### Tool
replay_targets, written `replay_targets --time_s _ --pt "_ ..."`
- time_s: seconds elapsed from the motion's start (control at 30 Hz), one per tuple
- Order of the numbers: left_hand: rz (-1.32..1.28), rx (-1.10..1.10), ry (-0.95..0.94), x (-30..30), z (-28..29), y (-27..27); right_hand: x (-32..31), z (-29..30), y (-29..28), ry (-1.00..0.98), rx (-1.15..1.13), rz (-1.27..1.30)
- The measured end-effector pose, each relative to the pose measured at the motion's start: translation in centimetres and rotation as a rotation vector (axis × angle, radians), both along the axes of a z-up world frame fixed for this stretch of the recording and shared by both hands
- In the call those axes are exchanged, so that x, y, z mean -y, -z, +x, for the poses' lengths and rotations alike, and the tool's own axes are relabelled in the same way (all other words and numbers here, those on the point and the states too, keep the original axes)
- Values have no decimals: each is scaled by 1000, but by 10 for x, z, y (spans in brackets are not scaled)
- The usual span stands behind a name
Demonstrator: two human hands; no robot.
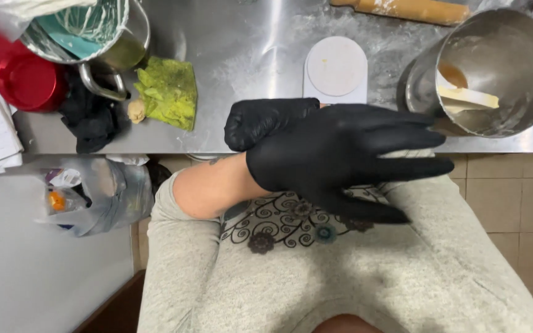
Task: The person is putting on gloves and mixing dough in a metal bowl at a kitchen counter.
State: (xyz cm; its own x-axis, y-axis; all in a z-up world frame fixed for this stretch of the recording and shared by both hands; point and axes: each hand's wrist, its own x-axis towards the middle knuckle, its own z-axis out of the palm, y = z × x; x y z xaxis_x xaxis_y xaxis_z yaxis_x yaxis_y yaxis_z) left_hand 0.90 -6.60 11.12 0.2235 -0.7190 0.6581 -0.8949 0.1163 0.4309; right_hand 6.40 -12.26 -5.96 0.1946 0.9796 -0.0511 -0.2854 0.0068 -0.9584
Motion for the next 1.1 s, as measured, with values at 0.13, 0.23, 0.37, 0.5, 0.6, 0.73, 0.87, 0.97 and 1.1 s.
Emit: replay_targets --time_s 0.13,0.23,0.37,0.5,0.6,0.73,0.87,0.97,1.1 --pt "-30 172 21 -13 4 12 33 -14 23 115 -128 18" --pt "24 -7 45 -45 28 5 72 -26 28 310 -215 45" --pt "47 -116 61 -77 50 63 122 -33 29 499 -296 108" --pt "31 -591 -113 -103 54 141 189 -69 12 857 5 -169" --pt "-6 -837 -184 -96 60 183 248 -86 -24 1120 198 -324" --pt "-49 -1250 -144 -68 58 206 315 -104 -54 1523 390 -611" --pt "-59 -1080 33 3 60 195 380 -87 -44 1453 743 -954" --pt "53 -882 -63 69 61 193 416 -61 -29 1169 1018 -1182" --pt "28 -624 -249 153 62 194 466 -7 -14 803 1250 -1002"
